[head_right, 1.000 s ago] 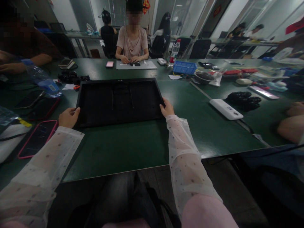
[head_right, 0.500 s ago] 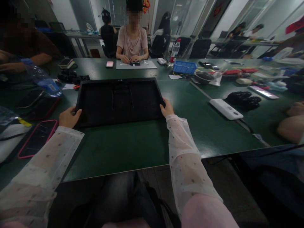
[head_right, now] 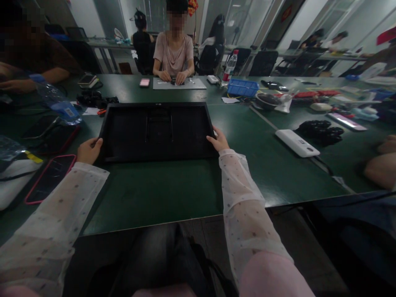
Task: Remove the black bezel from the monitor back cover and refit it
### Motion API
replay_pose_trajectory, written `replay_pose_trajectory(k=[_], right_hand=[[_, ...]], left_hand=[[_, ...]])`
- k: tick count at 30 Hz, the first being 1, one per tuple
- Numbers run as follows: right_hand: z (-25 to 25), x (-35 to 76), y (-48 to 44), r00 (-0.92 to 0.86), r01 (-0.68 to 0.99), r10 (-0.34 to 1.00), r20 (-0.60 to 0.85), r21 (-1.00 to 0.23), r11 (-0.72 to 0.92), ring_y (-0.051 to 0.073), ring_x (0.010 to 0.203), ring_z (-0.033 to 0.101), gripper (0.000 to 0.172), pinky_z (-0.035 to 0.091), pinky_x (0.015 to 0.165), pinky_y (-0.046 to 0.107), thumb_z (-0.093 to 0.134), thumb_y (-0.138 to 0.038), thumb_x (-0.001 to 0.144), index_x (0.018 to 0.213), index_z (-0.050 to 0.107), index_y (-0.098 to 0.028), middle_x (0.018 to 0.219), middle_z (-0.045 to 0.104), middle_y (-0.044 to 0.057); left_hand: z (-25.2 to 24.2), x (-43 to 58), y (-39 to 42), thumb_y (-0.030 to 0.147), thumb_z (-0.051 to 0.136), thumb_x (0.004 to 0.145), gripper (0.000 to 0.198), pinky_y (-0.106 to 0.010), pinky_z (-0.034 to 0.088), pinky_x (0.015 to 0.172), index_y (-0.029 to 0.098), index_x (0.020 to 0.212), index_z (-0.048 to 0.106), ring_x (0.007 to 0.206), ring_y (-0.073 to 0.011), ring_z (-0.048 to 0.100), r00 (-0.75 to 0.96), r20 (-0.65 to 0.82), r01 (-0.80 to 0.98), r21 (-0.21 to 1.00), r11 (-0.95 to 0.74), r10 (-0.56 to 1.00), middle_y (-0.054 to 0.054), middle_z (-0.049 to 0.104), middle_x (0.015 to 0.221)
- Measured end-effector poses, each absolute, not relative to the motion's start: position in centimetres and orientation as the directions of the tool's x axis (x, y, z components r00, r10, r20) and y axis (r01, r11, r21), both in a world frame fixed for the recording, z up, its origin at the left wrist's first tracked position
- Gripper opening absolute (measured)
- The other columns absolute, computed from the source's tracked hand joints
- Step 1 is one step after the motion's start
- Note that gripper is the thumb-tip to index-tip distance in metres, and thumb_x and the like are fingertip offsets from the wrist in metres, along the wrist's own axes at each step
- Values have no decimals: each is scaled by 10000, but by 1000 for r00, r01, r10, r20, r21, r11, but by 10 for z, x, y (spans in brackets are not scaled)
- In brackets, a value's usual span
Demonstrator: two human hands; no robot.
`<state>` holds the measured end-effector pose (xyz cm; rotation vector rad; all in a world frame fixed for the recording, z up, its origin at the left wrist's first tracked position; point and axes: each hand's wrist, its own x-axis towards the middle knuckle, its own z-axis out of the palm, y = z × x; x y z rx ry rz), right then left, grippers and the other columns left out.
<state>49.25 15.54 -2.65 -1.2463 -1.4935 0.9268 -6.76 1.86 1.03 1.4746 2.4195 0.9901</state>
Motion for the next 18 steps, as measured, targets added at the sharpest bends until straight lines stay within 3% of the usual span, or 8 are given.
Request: replay_pose_trajectory(k=[5,8,14,18], right_hand=[[-26,492,152,69,160,969,239,-961,225,352,1217,724,890,548,1124,614,885,-397,640,1469,638,-187,1214,787,96],[-24,499,152,197,150,947,253,-963,226,347,1237,711,838,519,1155,612,849,-284,632,1436,650,-153,1243,770,117],[-16,526,156,553,331,793,254,-941,70,305,1342,649,790,462,1223,532,648,-96,670,1456,574,-64,1503,611,195],[-21,549,152,670,509,666,327,-856,-91,324,1532,456,817,323,1304,548,522,-82,754,1557,389,-16,1600,464,264]], left_hand=[[5,-70,22,429,537,976,424,-424,497,1132,171,1233,753,1209,-302,693,-523,241,722,634,275,817,-134,765,1231],[1,-71,23,432,552,965,415,-420,515,1106,180,1227,754,1139,-283,714,-498,261,730,641,237,827,-125,766,1226],[-1,-73,22,429,583,946,386,-429,533,1069,189,1188,765,1039,-272,735,-474,274,739,641,209,837,-114,778,1180],[-2,-75,22,428,586,941,376,-439,539,1057,190,1170,765,1039,-279,738,-459,277,740,645,191,844,-118,779,1187]])
